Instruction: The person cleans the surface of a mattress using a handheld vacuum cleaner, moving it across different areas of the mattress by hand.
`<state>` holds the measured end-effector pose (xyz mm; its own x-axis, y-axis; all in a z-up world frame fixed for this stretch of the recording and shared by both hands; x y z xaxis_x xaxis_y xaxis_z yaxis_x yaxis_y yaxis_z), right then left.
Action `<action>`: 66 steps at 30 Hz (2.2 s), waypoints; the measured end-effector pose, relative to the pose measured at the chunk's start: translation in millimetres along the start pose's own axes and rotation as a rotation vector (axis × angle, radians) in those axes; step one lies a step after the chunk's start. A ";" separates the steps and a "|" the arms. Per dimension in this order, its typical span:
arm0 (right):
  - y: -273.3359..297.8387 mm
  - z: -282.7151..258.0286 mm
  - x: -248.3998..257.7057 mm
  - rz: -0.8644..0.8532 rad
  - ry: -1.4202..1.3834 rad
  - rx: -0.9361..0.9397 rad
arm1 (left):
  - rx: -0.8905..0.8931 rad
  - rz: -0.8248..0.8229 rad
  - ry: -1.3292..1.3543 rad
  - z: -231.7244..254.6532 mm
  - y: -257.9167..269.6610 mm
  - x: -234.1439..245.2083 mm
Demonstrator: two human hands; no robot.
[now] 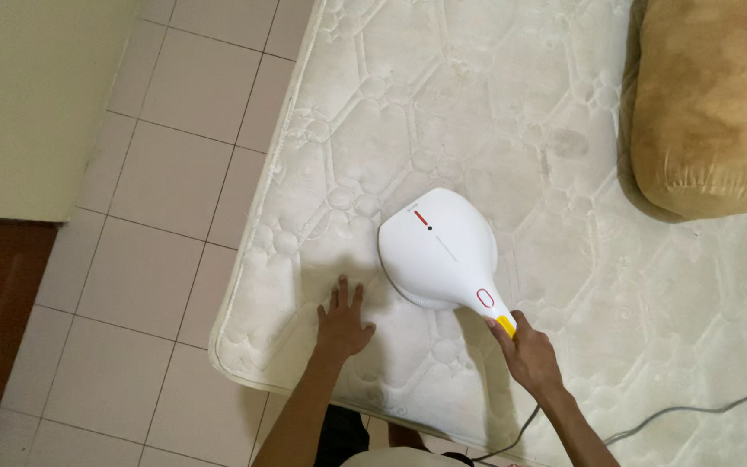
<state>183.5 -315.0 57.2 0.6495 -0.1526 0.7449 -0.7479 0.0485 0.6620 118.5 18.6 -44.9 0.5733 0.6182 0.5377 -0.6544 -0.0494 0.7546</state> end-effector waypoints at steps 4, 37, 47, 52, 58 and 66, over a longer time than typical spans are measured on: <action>-19.1 -45.1 23.6 -0.002 -0.040 0.056 | 0.009 -0.015 0.015 0.4 -0.5 1.9; -166.3 -282.6 125.6 0.094 0.064 0.264 | 0.021 0.033 0.097 0.8 1.5 -2.1; -143.3 -221.6 104.9 0.069 0.015 0.298 | 0.000 0.050 0.112 -3.2 0.7 -0.6; -116.7 -169.8 80.8 0.045 -0.018 0.251 | 0.005 0.020 0.107 -2.7 5.1 3.6; -88.3 -106.0 60.5 -0.012 -0.102 0.128 | 0.020 0.009 0.073 0.0 5.7 7.8; -40.8 -15.9 18.9 -0.062 -0.207 0.009 | 0.043 -0.021 0.082 2.1 10.0 7.6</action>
<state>228.4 -304.2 45.6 0.6525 -0.3549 0.6696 -0.7095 0.0244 0.7043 117.4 21.2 -32.5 0.5436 0.6815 0.4900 -0.6195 -0.0681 0.7820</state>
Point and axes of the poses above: each hand's wrist, its own y-axis away from the middle knuckle, its own x-axis out of the back of the hand, z = x × y, the point moved 8 cm from there along -y, towards the middle knuckle, and after that the axes turned 15 degrees about y, right-handed, at the moved point
